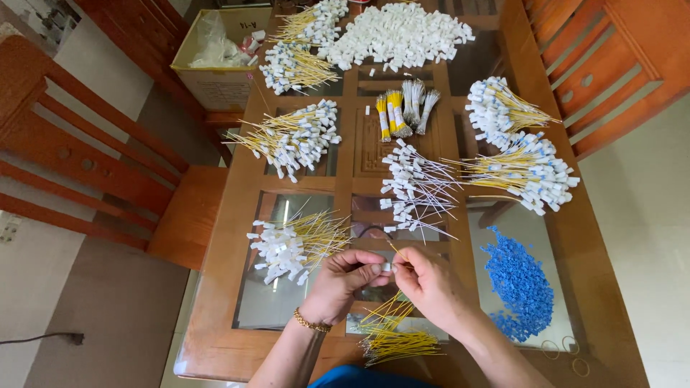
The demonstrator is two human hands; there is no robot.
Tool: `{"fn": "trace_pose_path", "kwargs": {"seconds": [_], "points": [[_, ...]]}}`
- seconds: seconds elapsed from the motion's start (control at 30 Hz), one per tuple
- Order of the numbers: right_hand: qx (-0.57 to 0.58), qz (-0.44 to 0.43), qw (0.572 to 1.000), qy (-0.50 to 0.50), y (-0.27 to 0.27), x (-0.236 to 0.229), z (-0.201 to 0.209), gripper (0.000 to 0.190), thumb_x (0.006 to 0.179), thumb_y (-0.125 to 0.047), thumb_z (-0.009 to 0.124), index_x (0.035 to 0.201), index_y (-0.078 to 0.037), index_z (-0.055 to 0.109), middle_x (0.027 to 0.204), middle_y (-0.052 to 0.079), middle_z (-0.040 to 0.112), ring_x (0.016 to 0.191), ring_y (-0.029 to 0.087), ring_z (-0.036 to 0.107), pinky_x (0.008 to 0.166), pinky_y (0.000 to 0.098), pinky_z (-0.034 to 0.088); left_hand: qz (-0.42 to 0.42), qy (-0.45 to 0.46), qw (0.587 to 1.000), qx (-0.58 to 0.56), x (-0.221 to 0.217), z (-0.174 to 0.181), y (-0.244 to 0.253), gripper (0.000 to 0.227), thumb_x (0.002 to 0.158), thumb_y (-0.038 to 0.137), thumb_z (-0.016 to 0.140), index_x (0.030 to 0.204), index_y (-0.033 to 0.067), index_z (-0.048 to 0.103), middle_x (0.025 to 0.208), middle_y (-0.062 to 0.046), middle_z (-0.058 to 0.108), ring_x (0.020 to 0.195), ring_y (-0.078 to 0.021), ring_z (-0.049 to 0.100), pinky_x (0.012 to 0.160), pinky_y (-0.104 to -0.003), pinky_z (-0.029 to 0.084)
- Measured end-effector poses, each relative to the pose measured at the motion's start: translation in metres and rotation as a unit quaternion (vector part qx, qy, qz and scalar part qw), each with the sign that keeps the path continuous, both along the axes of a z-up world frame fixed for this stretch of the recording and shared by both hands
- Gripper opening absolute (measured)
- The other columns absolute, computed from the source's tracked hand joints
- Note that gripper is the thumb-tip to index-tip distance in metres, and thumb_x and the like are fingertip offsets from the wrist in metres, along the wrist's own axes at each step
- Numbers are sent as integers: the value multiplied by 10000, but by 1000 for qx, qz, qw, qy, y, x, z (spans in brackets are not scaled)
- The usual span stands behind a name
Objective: Assemble connectors onto yellow electrical wires at a work table.
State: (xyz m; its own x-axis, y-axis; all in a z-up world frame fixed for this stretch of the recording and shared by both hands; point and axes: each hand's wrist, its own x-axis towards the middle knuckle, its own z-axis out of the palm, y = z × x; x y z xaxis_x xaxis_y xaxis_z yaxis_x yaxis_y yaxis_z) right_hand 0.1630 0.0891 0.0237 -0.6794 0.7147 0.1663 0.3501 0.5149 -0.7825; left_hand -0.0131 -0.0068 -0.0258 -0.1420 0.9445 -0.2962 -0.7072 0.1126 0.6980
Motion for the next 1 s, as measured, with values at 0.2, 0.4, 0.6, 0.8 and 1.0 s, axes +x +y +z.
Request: {"fn": "trace_pose_path", "kwargs": {"seconds": [0.2, 0.4, 0.6, 0.8, 1.0], "points": [[-64, -56, 996, -15, 10, 3, -35, 150, 982, -164, 622, 1081, -124, 728, 877, 126, 796, 867, 330, 777, 729, 433, 639, 89, 367, 926, -23, -60, -34, 2, 132, 890, -12, 748, 1006, -17, 810, 961, -189, 804, 954, -206, 709, 880, -392, 599], [-121, -219, 965, -82, 37, 57, -71, 251, 1052, -215, 531, 1264, -103, 603, 1112, 259, 719, 975, 482, 707, 817, 587, 586, 126, 606, 742, -257, -146, -98, -22, 137, 899, 292, 796, 1033, 302, 820, 1029, 42, 787, 1076, -208, 707, 943, -400, 550], [-187, -247, 949, -63, 38, 83, -126, 131, 1054, -155, 525, 1078, -116, 647, 687, 90, 691, 539, 222, 665, 563, 370, 561, 179, 835, 513, -87, -119, -115, 22, 219, 818, 244, 824, 1028, 289, 779, 1123, -40, 733, 1051, -292, 691, 892, -420, 543], [-192, -244, 950, 22, 39, 71, -123, 155, 976, -146, 679, 1092, -80, 759, 914, 154, 774, 788, 189, 718, 753, 378, 601, 32, 849, 527, 19, -15, -128, 129, 133, 900, 264, 683, 994, 252, 778, 990, -36, 733, 849, -282, 731, 721, -413, 597], [-212, -243, 946, -19, 42, 68, -83, 195, 914, -143, 712, 1058, -53, 806, 802, 9, 706, 619, 101, 517, 561, 232, 380, -220, 800, 555, -58, 4, -152, 200, 188, 961, 233, 581, 1033, 196, 751, 1106, -102, 631, 882, -282, 668, 789, -440, 574]]}}
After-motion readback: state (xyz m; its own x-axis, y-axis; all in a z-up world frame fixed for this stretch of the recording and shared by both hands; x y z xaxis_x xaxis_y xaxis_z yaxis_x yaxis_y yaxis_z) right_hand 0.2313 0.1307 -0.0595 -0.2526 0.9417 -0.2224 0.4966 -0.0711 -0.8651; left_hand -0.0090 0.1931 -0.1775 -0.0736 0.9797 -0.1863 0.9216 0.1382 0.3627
